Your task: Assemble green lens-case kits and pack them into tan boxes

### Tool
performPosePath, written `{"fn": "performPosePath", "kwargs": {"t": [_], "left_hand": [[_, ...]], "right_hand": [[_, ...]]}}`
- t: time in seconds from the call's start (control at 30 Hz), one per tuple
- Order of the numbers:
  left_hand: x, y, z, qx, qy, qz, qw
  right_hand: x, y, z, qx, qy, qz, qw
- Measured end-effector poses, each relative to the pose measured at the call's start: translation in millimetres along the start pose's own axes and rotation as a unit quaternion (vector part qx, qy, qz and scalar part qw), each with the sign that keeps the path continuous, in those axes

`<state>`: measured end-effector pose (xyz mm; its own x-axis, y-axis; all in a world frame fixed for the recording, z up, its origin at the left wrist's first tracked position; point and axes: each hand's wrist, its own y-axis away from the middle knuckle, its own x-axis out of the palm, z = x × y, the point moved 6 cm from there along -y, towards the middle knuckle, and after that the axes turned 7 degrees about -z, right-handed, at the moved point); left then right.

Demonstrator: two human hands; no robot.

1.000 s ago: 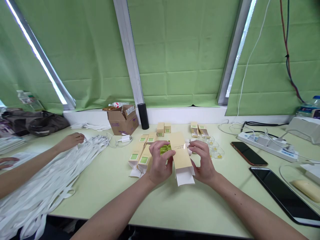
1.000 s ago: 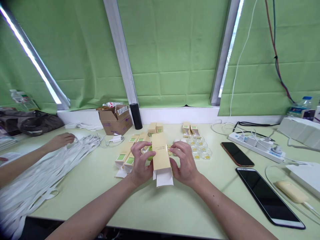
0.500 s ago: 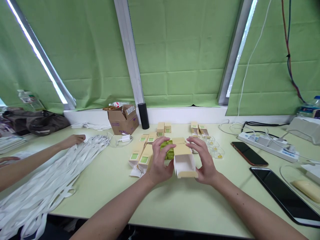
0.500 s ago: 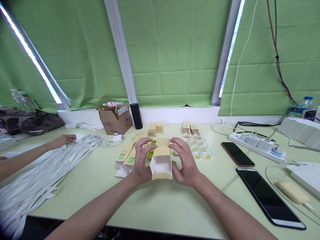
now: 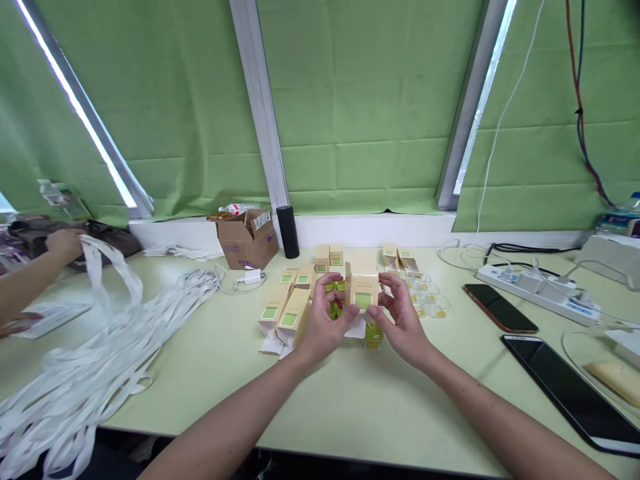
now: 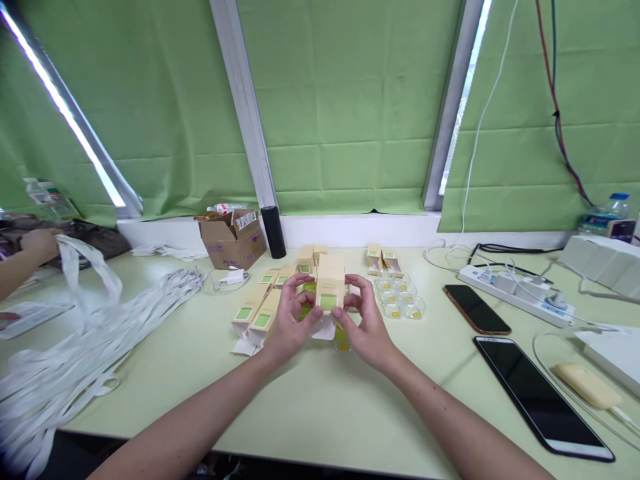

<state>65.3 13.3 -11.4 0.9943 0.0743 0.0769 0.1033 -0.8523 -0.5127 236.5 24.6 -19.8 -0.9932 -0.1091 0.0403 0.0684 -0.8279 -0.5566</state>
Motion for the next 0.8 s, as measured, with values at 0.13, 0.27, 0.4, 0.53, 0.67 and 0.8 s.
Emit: {"fn": "performPosePath", "kwargs": {"t": [0.13, 0.27, 0.4, 0.53, 0.67, 0.8], "left_hand": [[1.6, -0.9, 3.6, -0.035, 0.026, 0.003, 0.999], [1.9, -0.9, 4.6, -0.039, 0.011, 0.008, 0.999], [0.8, -0.3, 4.1, -0.015, -0.015, 0.012, 1.0], [0.1, 0.2, 2.0, 0.032, -0.021, 0.017, 0.999], [0.6, 1.4, -0.3, 0.06, -0.026, 0.039, 0.997], [-1.4, 2.4, -2.3, 0.066, -0.05, 0.042, 0.996]], "right_hand": [[4.1, 3.3, 2.4, 0.002, 0.021, 0.034, 0.999], [3.7, 1.2, 4.4, -0.021, 0.042, 0.044, 0.998], [2.1, -1.4, 2.3, -0.025, 0.049, 0.049, 0.997], [0.1, -2.6, 0.2, -0.017, 0.036, 0.048, 0.998], [-1.0, -2.4, -0.4, -0.015, 0.029, 0.043, 0.999], [-1.0, -2.2, 0.3, -0.019, 0.022, 0.041, 0.999]]}}
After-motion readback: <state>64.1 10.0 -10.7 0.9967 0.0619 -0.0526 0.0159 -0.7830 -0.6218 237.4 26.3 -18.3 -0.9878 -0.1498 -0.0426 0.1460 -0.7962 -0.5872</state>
